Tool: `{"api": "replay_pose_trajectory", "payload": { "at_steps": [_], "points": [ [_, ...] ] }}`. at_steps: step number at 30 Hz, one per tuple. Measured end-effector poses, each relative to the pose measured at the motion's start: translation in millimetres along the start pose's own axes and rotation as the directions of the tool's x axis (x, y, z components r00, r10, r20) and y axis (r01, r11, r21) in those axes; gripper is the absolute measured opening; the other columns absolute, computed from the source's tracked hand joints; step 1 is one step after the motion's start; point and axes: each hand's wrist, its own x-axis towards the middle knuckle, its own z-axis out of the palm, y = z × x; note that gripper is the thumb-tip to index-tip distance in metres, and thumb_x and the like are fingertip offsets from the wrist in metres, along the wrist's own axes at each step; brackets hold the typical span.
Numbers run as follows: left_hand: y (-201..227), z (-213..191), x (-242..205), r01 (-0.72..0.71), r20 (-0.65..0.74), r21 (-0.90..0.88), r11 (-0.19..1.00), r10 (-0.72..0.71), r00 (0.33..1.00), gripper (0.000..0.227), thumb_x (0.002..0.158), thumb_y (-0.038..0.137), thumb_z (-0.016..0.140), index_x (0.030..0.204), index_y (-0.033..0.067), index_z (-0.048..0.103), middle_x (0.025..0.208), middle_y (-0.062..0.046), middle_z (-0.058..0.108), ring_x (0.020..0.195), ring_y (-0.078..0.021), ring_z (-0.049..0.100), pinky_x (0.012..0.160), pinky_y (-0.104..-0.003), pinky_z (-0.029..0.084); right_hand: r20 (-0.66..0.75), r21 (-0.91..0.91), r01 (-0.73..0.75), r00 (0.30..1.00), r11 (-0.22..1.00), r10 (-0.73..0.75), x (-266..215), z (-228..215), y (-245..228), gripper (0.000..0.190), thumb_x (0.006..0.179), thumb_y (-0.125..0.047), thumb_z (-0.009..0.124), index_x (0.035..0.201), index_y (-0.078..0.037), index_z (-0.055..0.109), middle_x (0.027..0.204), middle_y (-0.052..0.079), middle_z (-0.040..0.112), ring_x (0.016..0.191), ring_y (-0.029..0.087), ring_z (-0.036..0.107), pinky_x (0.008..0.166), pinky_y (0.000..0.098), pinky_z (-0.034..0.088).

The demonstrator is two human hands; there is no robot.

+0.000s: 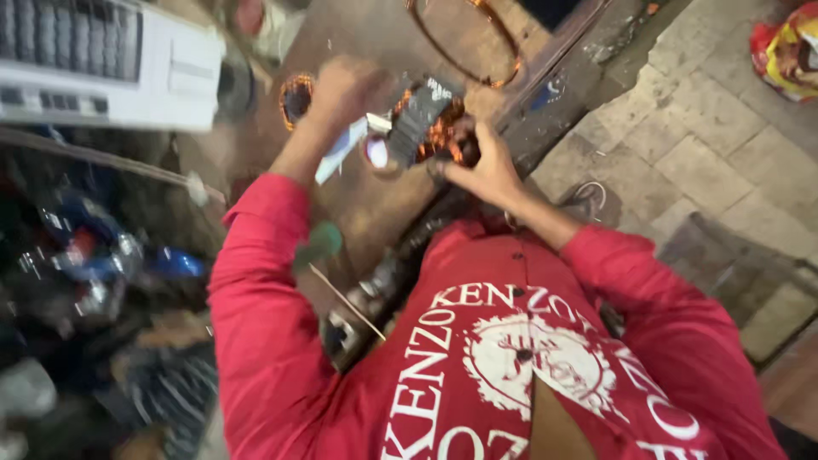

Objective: The person winds copper wire around a stator core held in their left hand. They repeatedly wrap the wire, adjust its position, and continue the winding process on the same component.

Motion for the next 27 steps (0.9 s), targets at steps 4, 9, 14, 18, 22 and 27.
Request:
{"api": "replay_pose_trajectory", "payload": {
  "at_steps": [4,9,14,18,22,27],
  "points": [
    [-35.9,17.5,-8.1,-0.444,0.234,0.009,0.896,0.43,0.872,0.025,0.075,0.02,0.078,0.096,0.0082,0.071,0.085,-0.005,0.066,0.073,-0.027,0.063,0.068,-0.042,0.052,-0.08,-0.175,-0.057,0.996,0.983,0.043,7.0,13.5,0.5,0.059,0.077,-0.029,0.087,0.121,-0.001,0.058,0.111,0.018,0.065,0.102,0.029,0.065,0.092,0.0395,0.053],
    [-58.6,40.4,12.7,-0.711,0.22,-0.165,0.683,0.729,0.649,0.03,0.064,0.019,0.073,0.094,0.0161,0.069,0.099,-0.004,0.072,0.085,-0.0246,0.068,0.075,-0.04,0.054,-0.109,-0.43,-0.02,0.994,0.903,-0.03,16.7,30.2,-7.4,0.075,0.065,-0.031,0.088,0.124,0.004,0.058,0.12,0.032,0.06,0.109,0.048,0.059,0.093,0.0506,0.05],
    [-46.5,65.1,25.1,0.491,0.752,-0.599,0.632,0.235,0.616,0.034,0.087,0.02,0.066,0.12,0.016,0.064,0.109,0.001,0.075,0.096,-0.0172,0.074,0.088,-0.032,0.06,-0.114,-0.38,-0.123,0.99,0.917,0.085,7.3,36.1,-20.6,0.077,0.071,-0.04,0.089,0.124,0.005,0.056,0.122,0.028,0.061,0.116,0.043,0.061,0.099,0.0477,0.051],
    [-39.6,67.3,40.9,-0.618,0.1,-0.492,0.613,0.745,0.66,0.042,0.068,0.017,0.078,0.108,0.0032,0.075,0.108,-0.008,0.073,0.098,-0.0308,0.071,0.087,-0.043,0.058,-0.166,-0.051,-0.212,0.965,0.976,0.201,5.3,16.8,-26.5,0.069,0.081,-0.045,0.084,0.125,0.002,0.059,0.114,0.02,0.07,0.105,0.032,0.07,0.092,0.0408,0.053],
    [-36.6,57.6,27.1,-0.657,-0.049,-0.459,0.598,0.722,0.69,0.036,0.068,0.008,0.076,0.104,0.0034,0.077,0.106,-0.01,0.074,0.097,-0.0323,0.074,0.085,-0.044,0.06,-0.228,0.115,-0.146,0.959,0.983,0.169,6.4,20.4,-33.4,0.034,0.091,-0.026,0.077,0.116,-0.003,0.073,0.095,0.012,0.075,0.082,0.024,0.078,0.077,0.0347,0.059],
    [-42.0,69.2,14.8,-0.61,-0.093,-0.469,0.639,0.651,0.753,0.029,0.063,0.007,0.078,0.092,0.0057,0.078,0.093,-0.007,0.073,0.076,-0.0274,0.068,0.066,-0.043,0.051,-0.352,-0.085,-0.125,0.932,0.988,0.088,3.7,24.3,-12.5,0.021,0.095,-0.014,0.079,0.113,-0.004,0.078,0.096,0.018,0.074,0.086,0.03,0.075,0.075,0.0375,0.055]
  ]
}}
